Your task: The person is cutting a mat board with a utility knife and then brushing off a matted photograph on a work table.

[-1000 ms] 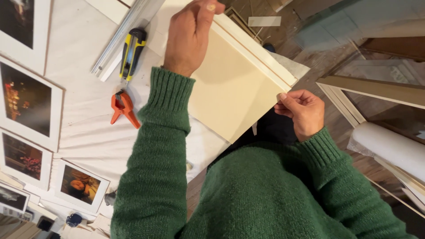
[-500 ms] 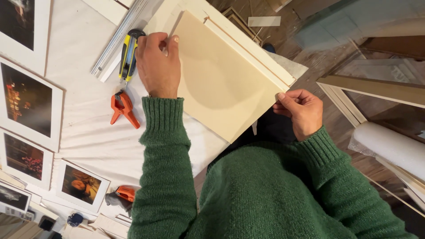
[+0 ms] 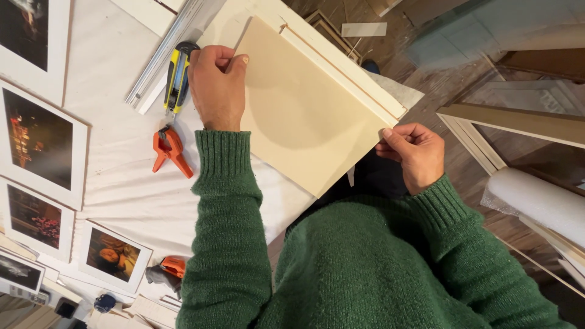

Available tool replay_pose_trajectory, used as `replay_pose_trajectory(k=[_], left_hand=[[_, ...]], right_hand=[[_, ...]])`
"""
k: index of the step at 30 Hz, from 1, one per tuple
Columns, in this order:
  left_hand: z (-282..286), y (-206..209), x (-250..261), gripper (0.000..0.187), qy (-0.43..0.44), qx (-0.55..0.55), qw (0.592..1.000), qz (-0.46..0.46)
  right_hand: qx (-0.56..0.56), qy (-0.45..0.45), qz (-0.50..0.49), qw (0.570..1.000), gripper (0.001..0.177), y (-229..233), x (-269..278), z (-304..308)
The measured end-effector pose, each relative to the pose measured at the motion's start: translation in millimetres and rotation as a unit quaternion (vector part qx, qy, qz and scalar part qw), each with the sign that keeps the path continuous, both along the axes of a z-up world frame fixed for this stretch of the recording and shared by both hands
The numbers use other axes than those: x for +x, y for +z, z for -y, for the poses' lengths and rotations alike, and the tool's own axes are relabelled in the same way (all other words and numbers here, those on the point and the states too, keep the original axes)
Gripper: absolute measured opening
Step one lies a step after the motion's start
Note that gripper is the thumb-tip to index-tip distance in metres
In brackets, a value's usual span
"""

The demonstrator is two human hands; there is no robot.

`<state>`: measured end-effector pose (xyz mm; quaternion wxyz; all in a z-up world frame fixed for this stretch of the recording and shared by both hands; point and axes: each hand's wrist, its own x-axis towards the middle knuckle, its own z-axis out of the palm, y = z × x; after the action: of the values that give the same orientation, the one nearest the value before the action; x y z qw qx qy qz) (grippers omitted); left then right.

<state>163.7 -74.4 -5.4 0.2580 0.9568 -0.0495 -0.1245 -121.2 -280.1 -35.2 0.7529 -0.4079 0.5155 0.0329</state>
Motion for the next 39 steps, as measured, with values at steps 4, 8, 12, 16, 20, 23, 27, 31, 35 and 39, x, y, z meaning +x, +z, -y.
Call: replay_pose_trajectory(k=[4, 8, 12, 16, 20, 23, 27, 31, 35, 39], left_hand=[[-4.0, -8.9, 1.7, 0.02, 0.016, -0.036, 0.999, -0.008], [-5.0, -11.5, 2.9, 0.018, 0.016, -0.045, 0.999, -0.005], [-3.9, -10.2, 3.3, 0.017, 0.023, -0.051, 0.998, -0.015], [-4.0, -11.5, 4.4, 0.019, 0.026, -0.067, 0.997, -0.015], [-3.7, -10.1, 4.5, 0.018, 0.024, -0.057, 0.998, -0.017], [-3.9, -11.3, 5.4, 0.018, 0.02, -0.059, 0.998, -0.018], [-3.7, -10.1, 5.0, 0.017, 0.018, -0.061, 0.998, -0.019], [-3.9, -9.6, 4.1, 0.018, 0.02, -0.061, 0.998, -0.02], [-4.7, -11.6, 3.8, 0.018, 0.013, -0.065, 0.998, -0.014], [-6.2, -13.9, 4.9, 0.019, 0.01, -0.064, 0.998, -0.011]], right_hand=[[-0.002, 0.0, 0.001, 1.0, 0.011, -3.1, -1.8, -1.2], [0.0, -0.004, -0.003, 1.0, 0.011, -4.1, -2.3, -1.4], [-0.001, -0.004, -0.005, 1.0, 0.011, -2.1, -0.7, -1.1], [-0.001, -0.005, -0.005, 1.0, 0.011, -3.2, -1.4, -1.0], [0.0, -0.005, -0.003, 1.0, 0.011, -2.9, -1.7, -1.7], [-0.002, -0.006, -0.003, 1.0, 0.011, -2.8, -1.4, -1.4], [-0.002, -0.008, -0.001, 1.0, 0.011, -2.8, -1.5, -1.6], [-0.007, 0.002, -0.006, 1.0, 0.011, -0.7, 0.0, -1.3], [-0.006, -0.005, -0.006, 1.0, 0.012, -3.4, -2.5, -1.5], [-0.003, -0.008, -0.003, 1.0, 0.012, -5.2, -2.2, -1.8]])
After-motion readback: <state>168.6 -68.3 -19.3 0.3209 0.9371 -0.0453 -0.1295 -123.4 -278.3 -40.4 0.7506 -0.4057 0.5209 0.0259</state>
